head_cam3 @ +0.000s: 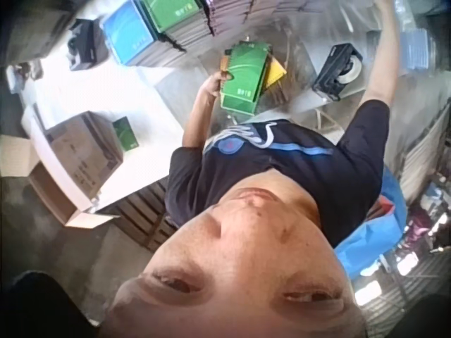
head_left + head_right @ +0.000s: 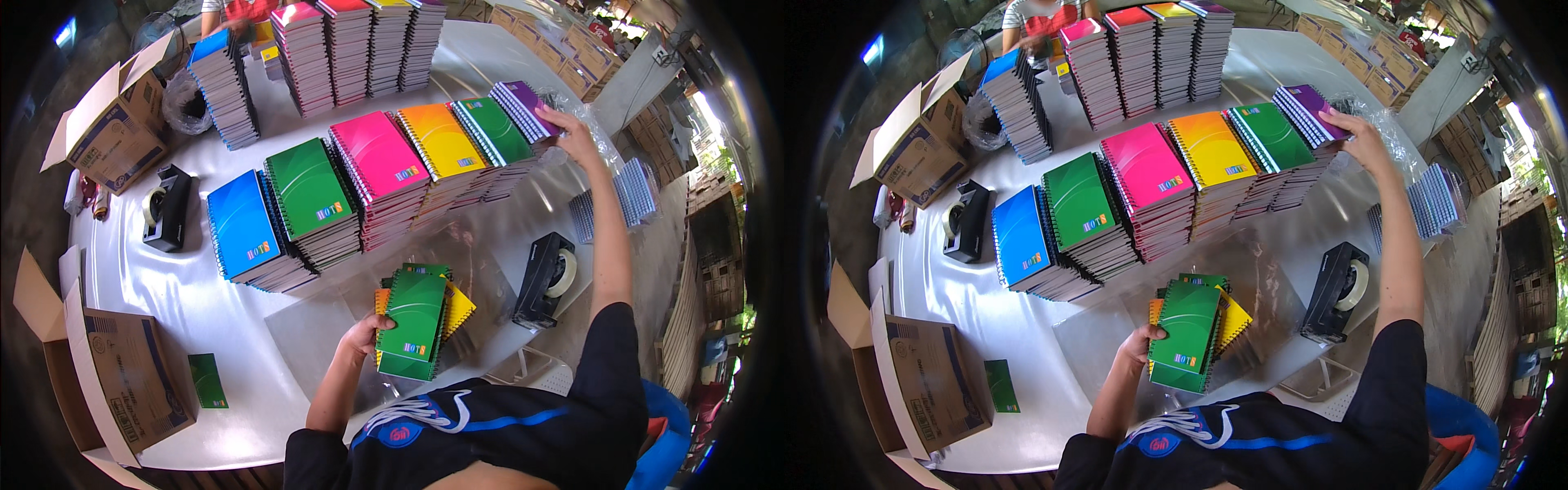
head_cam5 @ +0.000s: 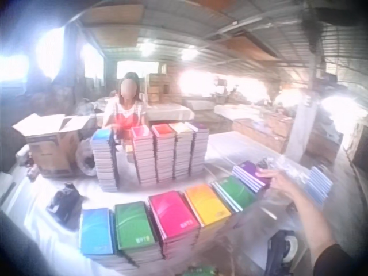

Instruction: The person selects several spiral-bound notebooks from various stacks on a table and places them into a clear plastic bag. The person then seals the bag using adhesive tape from a dispenser.

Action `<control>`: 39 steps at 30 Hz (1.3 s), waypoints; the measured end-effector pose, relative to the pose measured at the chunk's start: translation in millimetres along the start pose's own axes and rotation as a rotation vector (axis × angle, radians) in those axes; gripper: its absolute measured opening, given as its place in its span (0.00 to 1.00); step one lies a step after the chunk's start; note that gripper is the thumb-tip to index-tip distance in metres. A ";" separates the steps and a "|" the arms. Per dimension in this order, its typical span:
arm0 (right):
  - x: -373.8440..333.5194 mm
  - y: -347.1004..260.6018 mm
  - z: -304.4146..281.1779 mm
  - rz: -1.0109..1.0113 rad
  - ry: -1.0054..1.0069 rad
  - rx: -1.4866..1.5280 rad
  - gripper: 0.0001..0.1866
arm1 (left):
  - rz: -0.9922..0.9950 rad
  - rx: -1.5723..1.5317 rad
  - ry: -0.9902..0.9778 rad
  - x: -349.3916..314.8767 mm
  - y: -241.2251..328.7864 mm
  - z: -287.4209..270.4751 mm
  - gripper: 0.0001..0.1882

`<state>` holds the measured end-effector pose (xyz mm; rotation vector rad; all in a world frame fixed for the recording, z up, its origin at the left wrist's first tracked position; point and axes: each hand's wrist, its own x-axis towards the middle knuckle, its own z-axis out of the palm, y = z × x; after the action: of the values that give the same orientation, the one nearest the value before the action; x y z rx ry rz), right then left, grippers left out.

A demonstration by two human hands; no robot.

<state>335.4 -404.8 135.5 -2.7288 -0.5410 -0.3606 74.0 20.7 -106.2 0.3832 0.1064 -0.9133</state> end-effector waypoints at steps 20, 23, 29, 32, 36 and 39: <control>-128.5 -217.4 43.0 -0.443 0.207 1.171 0.10 | 0.132 0.070 0.019 -9.4 -6.1 -2.1 0.33; -151.1 -219.0 99.0 -0.425 -0.296 1.524 0.10 | 0.110 0.098 -0.026 -16.2 -10.2 -7.4 0.35; -146.2 -222.6 129.5 -0.495 -0.801 1.625 0.03 | 0.058 0.035 -0.085 -38.2 -10.1 4.9 0.32; -141.6 -233.2 124.6 -0.483 -0.887 1.513 0.02 | 0.057 -0.001 -0.079 -42.4 -11.8 12.3 0.31; -127.1 -245.7 109.2 -0.455 -1.036 1.064 0.17 | 0.034 0.121 -0.016 -47.7 -7.5 23.0 0.37; -127.7 -260.7 100.6 -0.387 -1.056 0.568 0.34 | 0.024 0.127 -0.037 -52.9 -2.1 43.8 0.35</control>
<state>133.0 -181.6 75.7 -2.0416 -1.1934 1.0529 36.9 43.1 -53.0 0.4840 0.0104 -0.9056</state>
